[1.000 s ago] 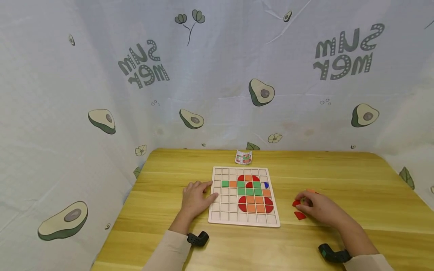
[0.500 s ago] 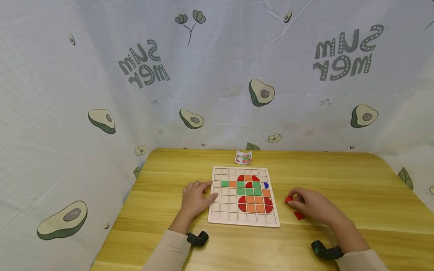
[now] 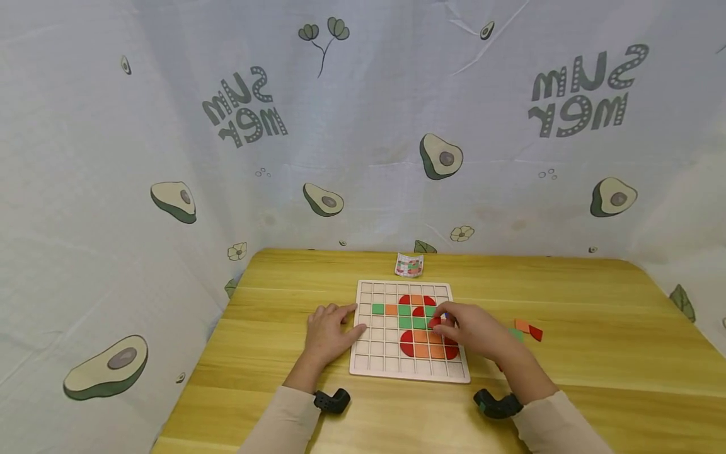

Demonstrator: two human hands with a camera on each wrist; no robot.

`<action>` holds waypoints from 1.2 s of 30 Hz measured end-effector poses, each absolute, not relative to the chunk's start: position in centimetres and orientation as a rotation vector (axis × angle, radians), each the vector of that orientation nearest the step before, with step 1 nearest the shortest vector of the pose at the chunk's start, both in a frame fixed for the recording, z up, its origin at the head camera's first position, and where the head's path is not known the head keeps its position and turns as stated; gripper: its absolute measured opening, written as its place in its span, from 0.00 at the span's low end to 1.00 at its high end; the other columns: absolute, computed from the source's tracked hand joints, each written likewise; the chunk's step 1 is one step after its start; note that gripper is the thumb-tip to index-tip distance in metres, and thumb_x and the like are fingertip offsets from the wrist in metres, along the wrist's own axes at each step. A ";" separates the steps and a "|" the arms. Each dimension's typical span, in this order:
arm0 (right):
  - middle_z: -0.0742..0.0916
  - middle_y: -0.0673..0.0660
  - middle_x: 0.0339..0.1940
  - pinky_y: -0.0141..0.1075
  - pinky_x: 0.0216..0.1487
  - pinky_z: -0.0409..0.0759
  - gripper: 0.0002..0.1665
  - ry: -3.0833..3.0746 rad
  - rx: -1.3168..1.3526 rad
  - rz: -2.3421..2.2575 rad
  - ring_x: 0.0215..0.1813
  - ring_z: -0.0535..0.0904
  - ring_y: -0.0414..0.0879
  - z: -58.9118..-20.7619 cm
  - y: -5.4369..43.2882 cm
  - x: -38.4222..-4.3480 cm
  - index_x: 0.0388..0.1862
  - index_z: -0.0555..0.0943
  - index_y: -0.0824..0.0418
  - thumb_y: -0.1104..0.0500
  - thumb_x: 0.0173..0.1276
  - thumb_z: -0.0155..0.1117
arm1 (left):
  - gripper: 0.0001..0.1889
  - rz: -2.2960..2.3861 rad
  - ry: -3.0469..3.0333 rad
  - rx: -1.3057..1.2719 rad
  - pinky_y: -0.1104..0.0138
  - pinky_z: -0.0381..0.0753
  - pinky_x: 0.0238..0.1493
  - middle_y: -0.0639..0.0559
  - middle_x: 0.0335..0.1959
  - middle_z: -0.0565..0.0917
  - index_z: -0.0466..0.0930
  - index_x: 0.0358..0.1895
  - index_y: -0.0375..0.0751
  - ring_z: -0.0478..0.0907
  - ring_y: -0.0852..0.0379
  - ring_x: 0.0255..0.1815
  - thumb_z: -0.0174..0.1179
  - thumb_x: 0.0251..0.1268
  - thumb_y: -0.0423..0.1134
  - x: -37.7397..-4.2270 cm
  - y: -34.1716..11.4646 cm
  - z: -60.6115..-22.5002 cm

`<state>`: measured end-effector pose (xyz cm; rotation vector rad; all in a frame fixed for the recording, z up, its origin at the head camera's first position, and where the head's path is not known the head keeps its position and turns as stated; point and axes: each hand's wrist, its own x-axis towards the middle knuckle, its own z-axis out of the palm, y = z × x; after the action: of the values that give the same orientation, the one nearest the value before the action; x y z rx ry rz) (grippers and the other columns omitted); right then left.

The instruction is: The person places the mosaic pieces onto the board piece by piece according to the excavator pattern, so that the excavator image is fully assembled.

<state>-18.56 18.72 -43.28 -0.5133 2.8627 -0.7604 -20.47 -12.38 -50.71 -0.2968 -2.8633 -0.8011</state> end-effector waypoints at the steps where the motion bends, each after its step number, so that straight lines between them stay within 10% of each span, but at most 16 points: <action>1: 0.77 0.48 0.25 0.32 0.28 0.69 0.12 2.860 -0.524 -0.767 0.27 0.70 0.41 -43.3 18.1 -18.7 0.48 0.82 0.55 0.51 0.71 0.68 | 0.28 -0.805 -2.863 -0.296 0.61 0.60 0.44 0.60 0.32 0.75 0.83 0.64 0.57 0.63 0.58 0.36 0.65 0.62 0.61 -20.5 -12.4 -50.7; 16: 0.78 0.47 0.23 0.33 0.27 0.69 0.13 2.851 -0.538 -0.750 0.23 0.71 0.41 -45.0 7.9 -21.9 0.49 0.84 0.53 0.50 0.70 0.70 | 0.28 -0.784 -2.855 -0.329 0.60 0.61 0.44 0.59 0.34 0.77 0.83 0.64 0.56 0.66 0.57 0.38 0.65 0.63 0.61 -20.5 -12.6 -50.5; 36: 0.89 0.54 0.50 0.49 0.59 0.81 0.16 2.880 -0.493 -0.639 0.47 0.82 0.49 -46.7 5.4 -24.7 0.55 0.85 0.51 0.49 0.72 0.67 | 0.27 -0.790 -2.858 -0.325 0.61 0.59 0.44 0.58 0.33 0.76 0.83 0.63 0.57 0.65 0.58 0.37 0.65 0.63 0.60 -20.7 -12.7 -50.6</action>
<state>-24.69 5.39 -46.68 -0.4933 2.8799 -0.6388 -20.66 -12.72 -50.56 -0.3252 -2.8580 -0.7897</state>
